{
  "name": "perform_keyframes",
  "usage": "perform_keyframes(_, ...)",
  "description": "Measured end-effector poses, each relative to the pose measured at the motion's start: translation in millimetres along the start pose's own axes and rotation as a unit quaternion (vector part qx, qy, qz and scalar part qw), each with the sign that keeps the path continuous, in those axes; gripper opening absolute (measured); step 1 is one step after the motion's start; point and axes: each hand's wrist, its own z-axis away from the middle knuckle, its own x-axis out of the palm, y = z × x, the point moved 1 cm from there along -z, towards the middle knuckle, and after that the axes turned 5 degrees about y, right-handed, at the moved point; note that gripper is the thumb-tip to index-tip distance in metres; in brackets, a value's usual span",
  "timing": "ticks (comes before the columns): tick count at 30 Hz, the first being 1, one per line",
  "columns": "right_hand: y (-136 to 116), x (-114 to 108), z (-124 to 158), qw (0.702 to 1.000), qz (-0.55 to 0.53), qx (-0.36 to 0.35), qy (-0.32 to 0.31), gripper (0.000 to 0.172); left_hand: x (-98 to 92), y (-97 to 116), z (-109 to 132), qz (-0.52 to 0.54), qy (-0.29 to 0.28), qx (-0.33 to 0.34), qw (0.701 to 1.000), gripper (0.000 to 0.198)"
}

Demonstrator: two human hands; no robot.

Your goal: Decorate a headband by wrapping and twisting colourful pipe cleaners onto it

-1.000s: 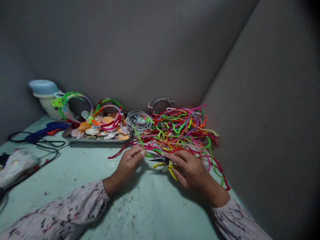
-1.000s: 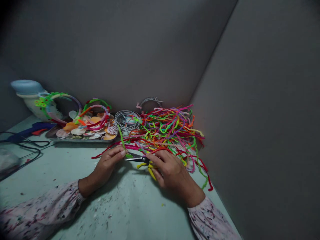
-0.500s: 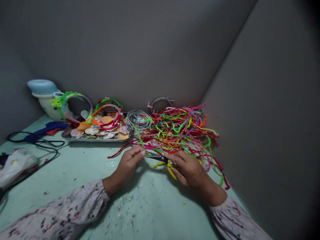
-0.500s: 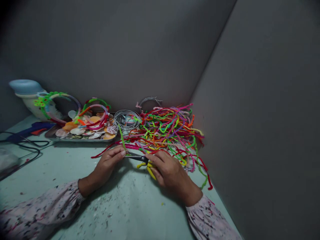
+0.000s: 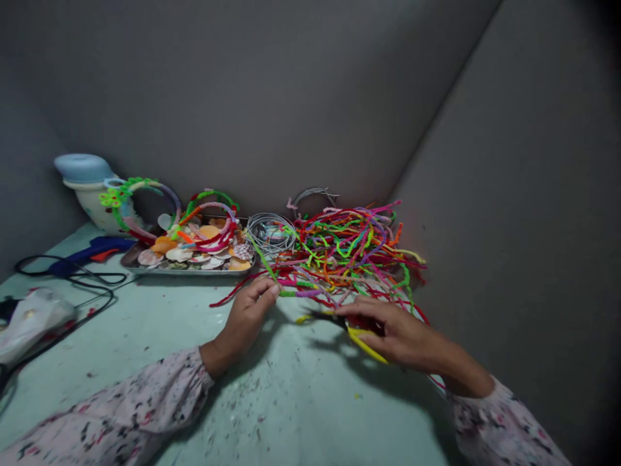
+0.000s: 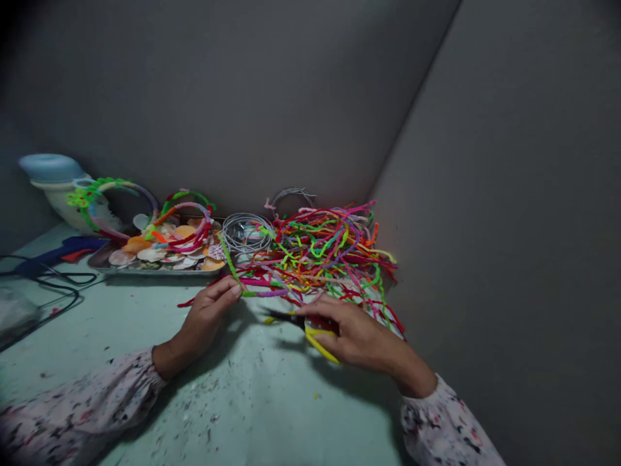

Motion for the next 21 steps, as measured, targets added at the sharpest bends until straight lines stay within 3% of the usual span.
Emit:
perform_keyframes(2,-2.2,-0.2,4.1,0.995,0.010,0.022,-0.094,0.039,-0.2,0.1,-0.4,-0.004,0.000,0.000,1.000,0.029)
perform_keyframes(4,-1.1,5.7,5.5,0.993,0.048,0.039,-0.104,0.040,-0.2,-0.2,-0.4,-0.007,-0.002,0.002,1.000,0.029)
perform_keyframes(11,4.1,37.8,2.8,0.980,0.188,0.057,-0.028,0.035,-0.3,-3.7,-0.1,-0.031,0.000,0.020,0.999,0.029)
perform_keyframes(17,-4.3,40.8,1.2,0.965,0.258,0.045,0.005,0.029,1.4,0.1,0.6,-0.071,-0.014,0.065,0.995,0.027)
perform_keyframes(21,-10.0,40.0,-6.9,0.966,0.251,0.026,0.061,0.026,1.8,0.9,2.5,-0.088,-0.022,0.087,0.992,0.026)
